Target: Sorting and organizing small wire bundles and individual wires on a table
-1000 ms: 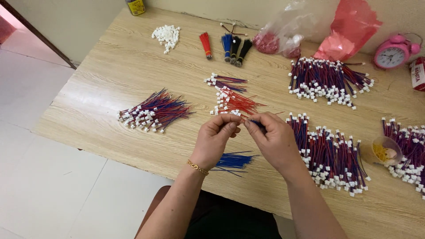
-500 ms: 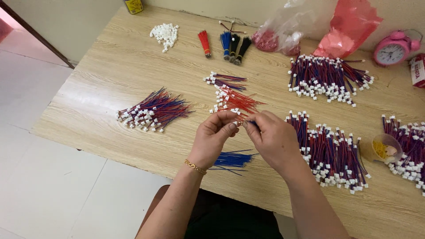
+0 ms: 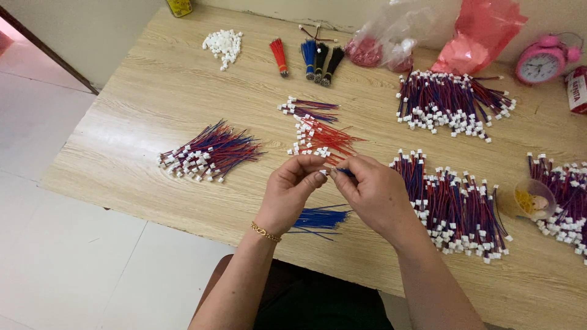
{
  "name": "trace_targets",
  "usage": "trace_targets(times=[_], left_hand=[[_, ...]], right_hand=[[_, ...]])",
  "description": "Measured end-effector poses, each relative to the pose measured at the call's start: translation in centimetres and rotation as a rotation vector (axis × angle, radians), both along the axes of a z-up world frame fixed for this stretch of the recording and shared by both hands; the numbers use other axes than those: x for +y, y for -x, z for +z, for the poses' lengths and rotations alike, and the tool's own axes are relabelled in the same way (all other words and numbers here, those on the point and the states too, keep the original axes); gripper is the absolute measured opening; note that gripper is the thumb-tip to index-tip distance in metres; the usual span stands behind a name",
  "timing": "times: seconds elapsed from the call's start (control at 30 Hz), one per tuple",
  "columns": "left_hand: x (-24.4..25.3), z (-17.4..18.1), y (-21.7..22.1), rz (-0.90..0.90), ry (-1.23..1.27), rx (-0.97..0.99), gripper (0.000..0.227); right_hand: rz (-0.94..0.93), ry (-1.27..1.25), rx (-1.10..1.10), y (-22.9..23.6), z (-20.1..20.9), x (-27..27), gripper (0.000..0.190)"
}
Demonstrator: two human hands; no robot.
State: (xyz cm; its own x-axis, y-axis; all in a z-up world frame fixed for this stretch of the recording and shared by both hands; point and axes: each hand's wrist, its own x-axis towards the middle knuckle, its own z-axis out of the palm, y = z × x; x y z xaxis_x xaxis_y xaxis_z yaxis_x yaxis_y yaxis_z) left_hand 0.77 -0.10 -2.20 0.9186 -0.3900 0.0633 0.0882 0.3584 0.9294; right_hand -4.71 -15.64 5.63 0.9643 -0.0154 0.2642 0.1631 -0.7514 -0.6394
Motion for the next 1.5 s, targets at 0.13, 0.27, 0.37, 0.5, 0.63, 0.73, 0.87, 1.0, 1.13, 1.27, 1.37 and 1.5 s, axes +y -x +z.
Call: trace_targets(times=[0.13,0.27,0.37,0.5,0.63,0.73,0.87,1.0,1.13,1.27,1.37,1.5], left_hand=[[-0.1,1.2,0.4,0.01,-0.039,-0.05,0.024],[0.0,1.2,0.5,0.021,-0.07,-0.03,0.023],[0.2,0.1,0.6,0.032,-0.092,-0.026,0.024],[1.9,-0.1,0.1,0.096,-0.168,-0.037,0.026],[7.3,0.0,-3.5,0.294,-0.278,-0.158,0.018],[12.5,-2.0,-6.3,0.517,-0.507,-0.283,0.012],[16.7,-5.7,-8.6,0.875,-0.991,-0.585,0.014],[12.7,-5.2,-8.8,0.934,-1.165,-0.929,0.027],[3.9,-7.3,-9.0,0.746,-1.193,-0.987,0.017],[-1.3,-9.1,-9.3,0.54,-1.322,-0.924,0.016],[-2.8,-9.5,-9.8,0.538,-1.373,-0.89,0.015],[-2.8,-8.4,-9.4,0.503,-1.353,-0.812,0.013]], right_hand=[[-0.049,0.064,-0.015,0.5,0.0,0.6,0.013],[-0.036,0.02,-0.016,0.4,-0.5,0.8,0.012],[0.012,-0.052,0.008,0.0,-0.9,0.9,0.011],[0.003,-0.211,0.029,0.2,-2.3,1.2,0.012],[-0.163,-0.344,0.055,-0.1,-2.8,-1.3,0.018],[-0.27,-0.304,0.086,-0.2,-3.9,-3.7,0.018],[-0.307,-0.344,0.138,-0.1,-4.9,-3.3,0.026],[-0.243,-0.387,0.114,-0.8,-5.6,-2.3,0.02],[-0.197,-0.382,0.097,-1.0,-5.0,-1.7,0.012],[-0.184,-0.385,0.099,-0.9,-5.6,-2.2,0.012],[-0.194,-0.365,0.129,-0.7,-5.6,-2.7,0.013],[-0.182,-0.398,0.145,-0.7,-5.8,-2.7,0.014]])
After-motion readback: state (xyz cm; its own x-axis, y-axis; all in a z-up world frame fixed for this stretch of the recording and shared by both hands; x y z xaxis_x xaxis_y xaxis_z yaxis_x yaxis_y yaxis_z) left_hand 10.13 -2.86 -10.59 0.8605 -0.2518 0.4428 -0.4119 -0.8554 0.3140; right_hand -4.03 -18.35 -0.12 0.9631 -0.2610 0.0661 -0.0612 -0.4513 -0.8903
